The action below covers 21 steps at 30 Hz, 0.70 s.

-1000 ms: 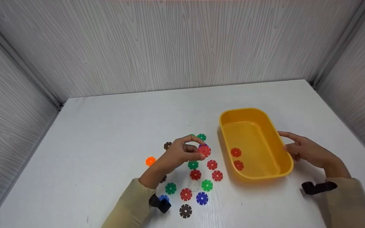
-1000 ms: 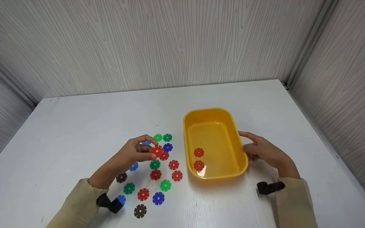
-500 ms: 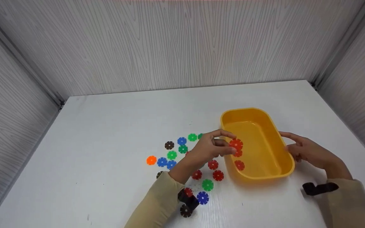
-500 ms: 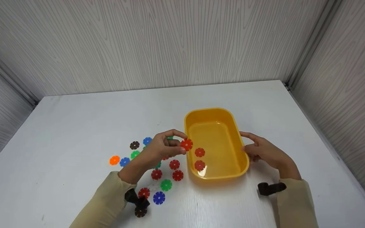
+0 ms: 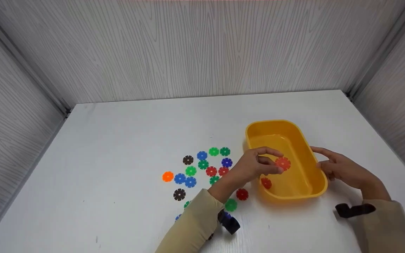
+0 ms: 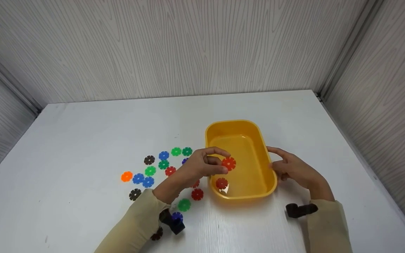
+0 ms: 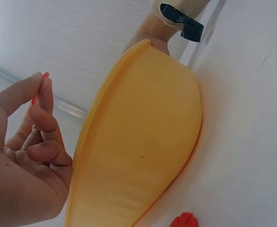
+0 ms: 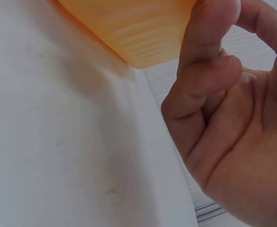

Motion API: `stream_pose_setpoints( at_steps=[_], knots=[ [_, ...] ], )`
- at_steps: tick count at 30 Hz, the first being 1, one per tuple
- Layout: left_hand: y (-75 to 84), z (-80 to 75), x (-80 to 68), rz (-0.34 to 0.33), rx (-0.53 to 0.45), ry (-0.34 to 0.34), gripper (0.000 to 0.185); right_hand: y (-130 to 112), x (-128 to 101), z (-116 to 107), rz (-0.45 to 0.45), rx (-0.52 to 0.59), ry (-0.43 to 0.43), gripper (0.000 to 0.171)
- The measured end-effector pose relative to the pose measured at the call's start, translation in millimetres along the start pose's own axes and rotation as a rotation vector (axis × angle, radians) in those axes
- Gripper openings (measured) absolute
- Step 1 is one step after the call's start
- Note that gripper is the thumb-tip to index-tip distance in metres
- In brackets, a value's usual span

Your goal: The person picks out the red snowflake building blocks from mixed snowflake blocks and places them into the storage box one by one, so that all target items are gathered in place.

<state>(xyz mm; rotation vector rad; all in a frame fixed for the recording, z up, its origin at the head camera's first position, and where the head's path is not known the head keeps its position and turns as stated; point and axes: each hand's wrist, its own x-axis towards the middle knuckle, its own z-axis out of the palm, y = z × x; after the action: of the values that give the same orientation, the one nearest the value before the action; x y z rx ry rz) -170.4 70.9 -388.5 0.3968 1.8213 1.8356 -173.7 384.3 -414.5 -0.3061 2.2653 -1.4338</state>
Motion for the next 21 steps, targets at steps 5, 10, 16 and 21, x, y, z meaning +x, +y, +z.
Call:
stream_pose_setpoints(
  at_steps=[5, 10, 16, 21],
  knots=[
    [3.5, 4.8, 4.4, -0.003, 0.055, -0.003, 0.028, 0.4, -0.2, -0.2, 0.009, -0.008, 0.004, 0.056],
    [3.4, 6.1, 5.3, 0.002, 0.100, -0.001, 0.026, -0.3, -0.5, 0.6, 0.017, -0.015, 0.016, 0.058],
    [2.8, 5.5, 5.1, 0.011, 0.119, 0.000, 0.026, -1.5, 0.0, 0.9, 0.034, -0.027, 0.027, 0.061],
    [2.8, 4.6, 4.6, 0.002, 0.145, 0.026, 0.030, -2.1, 0.2, 1.1, 0.037, -0.028, 0.029, 0.060]
  ],
)
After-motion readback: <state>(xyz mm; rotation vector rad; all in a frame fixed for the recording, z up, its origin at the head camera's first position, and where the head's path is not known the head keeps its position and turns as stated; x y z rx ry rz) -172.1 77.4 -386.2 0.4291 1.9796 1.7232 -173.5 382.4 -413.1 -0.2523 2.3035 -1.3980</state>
